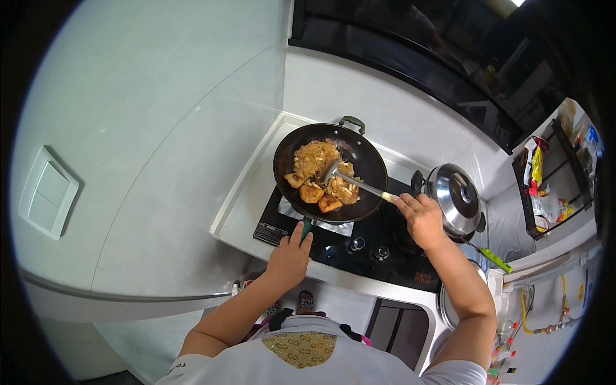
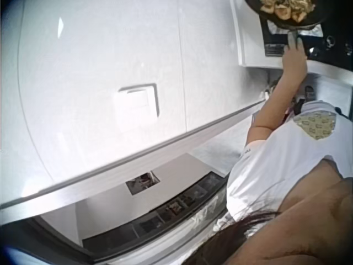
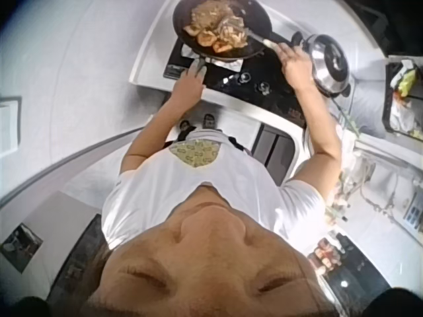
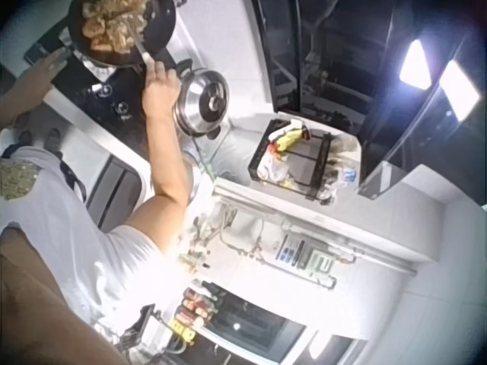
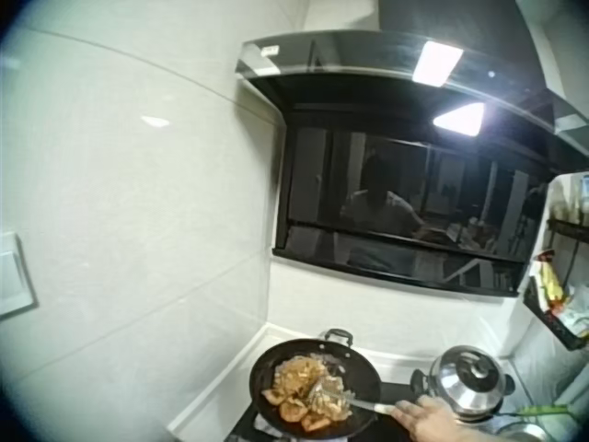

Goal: The person cooks food in a pan using a spatula and chopsticks, retrieves a small bowl of ingredients from a refrigerator, and pours pre-cooked meat from a stainless steel pot into the pan.

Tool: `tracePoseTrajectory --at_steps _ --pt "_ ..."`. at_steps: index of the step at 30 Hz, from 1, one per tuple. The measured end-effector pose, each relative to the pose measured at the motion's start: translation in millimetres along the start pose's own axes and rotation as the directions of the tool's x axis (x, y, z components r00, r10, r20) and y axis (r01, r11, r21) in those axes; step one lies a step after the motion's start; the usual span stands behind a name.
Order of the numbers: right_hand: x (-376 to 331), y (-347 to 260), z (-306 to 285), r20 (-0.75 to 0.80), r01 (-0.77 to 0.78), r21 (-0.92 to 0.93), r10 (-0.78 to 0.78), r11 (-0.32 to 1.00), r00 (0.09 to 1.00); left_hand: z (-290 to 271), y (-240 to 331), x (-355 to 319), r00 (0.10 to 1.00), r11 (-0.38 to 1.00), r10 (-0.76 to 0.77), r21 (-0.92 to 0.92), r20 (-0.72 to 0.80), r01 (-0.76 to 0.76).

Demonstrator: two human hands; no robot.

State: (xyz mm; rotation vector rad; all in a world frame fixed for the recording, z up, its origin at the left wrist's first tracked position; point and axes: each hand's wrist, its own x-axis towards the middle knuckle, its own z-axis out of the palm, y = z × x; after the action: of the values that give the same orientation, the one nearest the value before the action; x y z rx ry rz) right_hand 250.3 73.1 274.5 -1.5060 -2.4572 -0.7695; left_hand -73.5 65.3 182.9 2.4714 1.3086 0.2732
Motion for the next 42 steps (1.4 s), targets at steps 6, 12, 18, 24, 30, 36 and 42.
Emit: tracePoseTrajectory --at_steps 6,12,18,24,30,36,42 --pt "-0.4 -6.5 6.6 0.056 -0.23 0.14 0.224 0.963 0.973 1.2 -1.7 0.3 1.0 1.0 0.001 -0.002 -0.005 -0.001" --pt "5.4 31.6 57.5 0.311 -0.739 0.407 0.679 0.537 0.665 4.1 -3.9 -1.0 0.997 0.999 0.044 0.023 -0.065 -0.042" --pt "43.4 71.3 91.8 0.56 -0.8 0.488 0.578 0.349 0.593 6.0 -4.1 -2.3 0.993 0.997 0.063 0.048 -0.102 -0.058" --pt "60.6 45.1 100.8 0.927 -0.86 0.375 0.148 -0.345 0.345 2.8 -2.5 -2.4 0.993 0.997 0.063 0.056 -0.1 -0.057" --pt "13.0 29.2 105.8 0.943 -0.671 0.217 -0.026 -0.709 0.332 4.6 -2.5 -1.7 0.994 0.997 0.062 0.055 -0.089 -0.057" --pt "0.2 21.6 66.1 0.856 -0.633 0.516 0.312 -0.577 0.413 0.6 -0.4 0.1 1.0 0.999 0.01 0.038 -0.024 -0.009" --pt "-0.5 -8.5 77.2 0.274 -0.619 0.683 0.651 0.387 0.708 -1.0 3.1 0.6 1.0 1.0 -0.012 0.017 -0.002 0.012"
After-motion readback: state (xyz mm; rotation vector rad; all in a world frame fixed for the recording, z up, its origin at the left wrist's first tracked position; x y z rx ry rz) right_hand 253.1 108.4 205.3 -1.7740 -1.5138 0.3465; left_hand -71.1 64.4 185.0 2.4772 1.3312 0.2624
